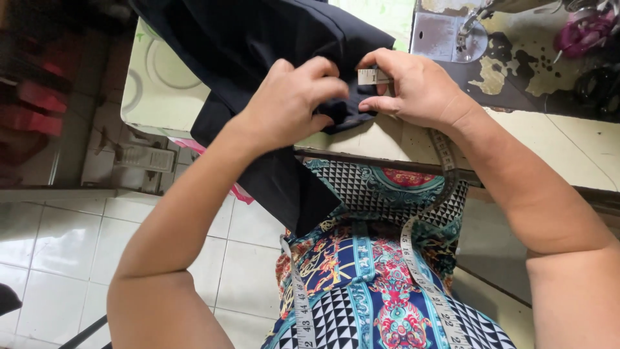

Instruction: Measuring and marking a black garment using a tape measure and chalk on a sewing table.

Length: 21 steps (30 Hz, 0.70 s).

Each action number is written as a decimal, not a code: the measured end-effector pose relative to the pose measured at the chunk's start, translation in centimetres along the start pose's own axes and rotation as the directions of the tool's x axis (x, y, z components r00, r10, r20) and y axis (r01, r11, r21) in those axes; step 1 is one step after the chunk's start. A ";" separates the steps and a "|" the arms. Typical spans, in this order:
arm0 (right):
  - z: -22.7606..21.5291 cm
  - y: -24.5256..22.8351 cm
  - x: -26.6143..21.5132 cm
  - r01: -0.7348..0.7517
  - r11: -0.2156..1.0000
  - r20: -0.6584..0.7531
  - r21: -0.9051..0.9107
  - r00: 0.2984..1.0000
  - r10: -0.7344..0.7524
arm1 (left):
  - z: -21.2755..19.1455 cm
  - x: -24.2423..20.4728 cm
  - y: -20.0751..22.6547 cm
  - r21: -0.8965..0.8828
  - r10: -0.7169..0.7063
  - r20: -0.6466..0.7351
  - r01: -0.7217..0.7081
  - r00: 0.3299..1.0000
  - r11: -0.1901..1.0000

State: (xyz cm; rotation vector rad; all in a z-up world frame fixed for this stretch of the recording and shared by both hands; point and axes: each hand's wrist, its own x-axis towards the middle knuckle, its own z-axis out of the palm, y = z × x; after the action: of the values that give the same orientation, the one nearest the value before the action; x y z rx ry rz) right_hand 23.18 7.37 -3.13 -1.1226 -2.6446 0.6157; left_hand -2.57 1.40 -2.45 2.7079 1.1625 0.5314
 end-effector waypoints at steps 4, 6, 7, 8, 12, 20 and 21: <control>-0.2 -0.5 0.1 -0.054 0.998 0.054 0.028 0.997 0.052 | 1.2 -1.3 1.1 0.377 0.163 -0.178 -0.086 0.970 0.922; -0.2 -0.5 0.1 -0.065 0.997 0.061 0.034 0.996 0.063 | 1.3 -1.3 1.4 0.429 0.194 -0.193 -0.095 0.962 0.898; -0.2 -0.4 0.0 -0.056 0.997 0.045 0.044 0.998 0.054 | 1.4 -1.2 1.4 0.434 0.182 -0.164 -0.095 0.970 0.896; -0.2 -0.2 -0.2 -0.046 0.998 0.027 0.053 0.999 0.044 | 1.6 -1.2 1.4 0.438 0.170 -0.134 -0.096 0.976 0.894; -0.6 0.7 -0.3 -0.004 0.998 0.018 0.056 1.000 0.003 | 2.1 -1.2 3.3 0.466 0.195 -0.234 -0.066 0.953 0.882; -2.8 0.4 -0.2 -0.107 0.990 0.117 0.094 0.988 0.096 | 3.7 -0.4 4.4 0.359 0.009 -0.168 0.052 0.986 0.932; -3.2 0.1 -0.8 -0.105 0.990 0.118 0.092 0.989 0.094 | 3.8 -0.4 4.3 0.359 0.008 -0.170 0.054 0.985 0.932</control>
State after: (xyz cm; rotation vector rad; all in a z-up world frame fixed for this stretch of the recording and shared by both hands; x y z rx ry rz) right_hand 24.90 7.81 -0.33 -1.2314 -2.6303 0.8431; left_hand 1.45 -1.82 -4.90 2.9988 1.4656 0.6061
